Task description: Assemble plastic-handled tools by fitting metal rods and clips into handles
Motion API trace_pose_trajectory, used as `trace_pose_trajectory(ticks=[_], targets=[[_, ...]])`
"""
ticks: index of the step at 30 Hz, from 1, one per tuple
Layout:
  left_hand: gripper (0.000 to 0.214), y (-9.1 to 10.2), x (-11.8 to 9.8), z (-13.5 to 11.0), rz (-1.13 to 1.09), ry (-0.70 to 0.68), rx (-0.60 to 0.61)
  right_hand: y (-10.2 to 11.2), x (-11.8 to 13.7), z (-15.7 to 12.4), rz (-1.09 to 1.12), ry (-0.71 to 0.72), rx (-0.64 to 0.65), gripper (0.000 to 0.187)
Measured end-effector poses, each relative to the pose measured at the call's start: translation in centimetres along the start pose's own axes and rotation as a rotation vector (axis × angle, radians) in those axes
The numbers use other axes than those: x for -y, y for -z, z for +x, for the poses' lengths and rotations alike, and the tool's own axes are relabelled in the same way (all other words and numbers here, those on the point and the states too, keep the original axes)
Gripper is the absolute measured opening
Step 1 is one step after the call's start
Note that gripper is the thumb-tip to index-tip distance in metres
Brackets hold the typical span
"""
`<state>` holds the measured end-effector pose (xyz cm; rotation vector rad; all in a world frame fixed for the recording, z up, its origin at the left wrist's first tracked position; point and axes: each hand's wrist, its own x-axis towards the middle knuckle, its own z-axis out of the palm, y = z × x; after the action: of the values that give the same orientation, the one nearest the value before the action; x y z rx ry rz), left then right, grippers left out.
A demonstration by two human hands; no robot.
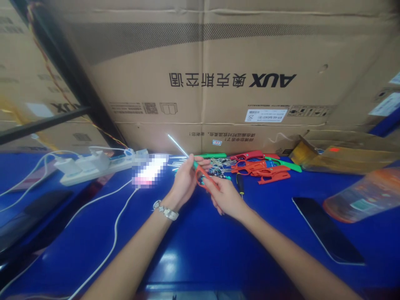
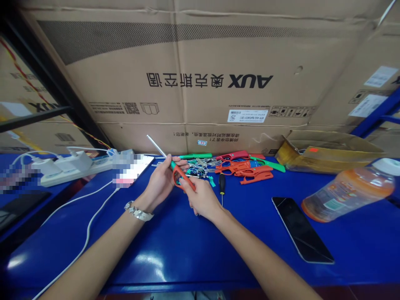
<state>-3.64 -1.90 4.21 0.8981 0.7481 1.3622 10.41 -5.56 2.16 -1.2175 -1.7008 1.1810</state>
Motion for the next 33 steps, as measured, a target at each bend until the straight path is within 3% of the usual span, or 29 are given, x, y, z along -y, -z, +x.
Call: trace_pose_trajectory(ticks=[9, 11, 14, 17, 19, 21, 23, 29, 33], targets=[[0.048, 0.6, 0.9, -0.8, 0.079, -0.032, 0.056, 0.0, -0.1, -0.1, -0.099, 0.026, -0.053, 0.043], [0.054, 1.4, 0.5, -0.7, 0.21, 0.004, 0.092, 0.5, -0.3, -0.1, -0.106, 0.047, -0.044, 0.042], [0.061, 2.8, -0.9, -0.6, 0.608, 0.007, 0.07, 1.7, -0.7, -0.4, -0.215, 0.151, -0.077, 0.041], [0.059, 3.7, -2.7, -1.3, 1.034, -0.159, -0.096, 3.0, -1.2, -1.1, -0.446, 0.239, -0.08, 0.043], [0.059, 3.8, -3.6, -2.0, 1.088, -0.427, -0.238, 3.5, -1.3, -1.6, -0.61, 0.247, -0.022, 0.045], [0.057, 3.6, -4.0, -2.5, 1.049, -0.629, -0.269, 3.5, -1.2, -2.0, -0.727, 0.253, 0.037, 0.045], [0.055, 3.6, -4.0, -2.7, 1.03, -0.686, -0.213, 3.2, -0.9, -2.3, -0.783, 0.266, 0.061, 0.042], [0.051, 4.7, -3.3, -1.7, 1.148, -0.504, -0.039, 1.6, -0.6, -2.0, -0.93, 0.325, 0.05, 0.028], [0.035, 5.0, -2.3, -1.3, 1.225, -0.412, 0.205, 1.1, -1.1, -1.1, -0.998, 0.327, 0.066, 0.025]])
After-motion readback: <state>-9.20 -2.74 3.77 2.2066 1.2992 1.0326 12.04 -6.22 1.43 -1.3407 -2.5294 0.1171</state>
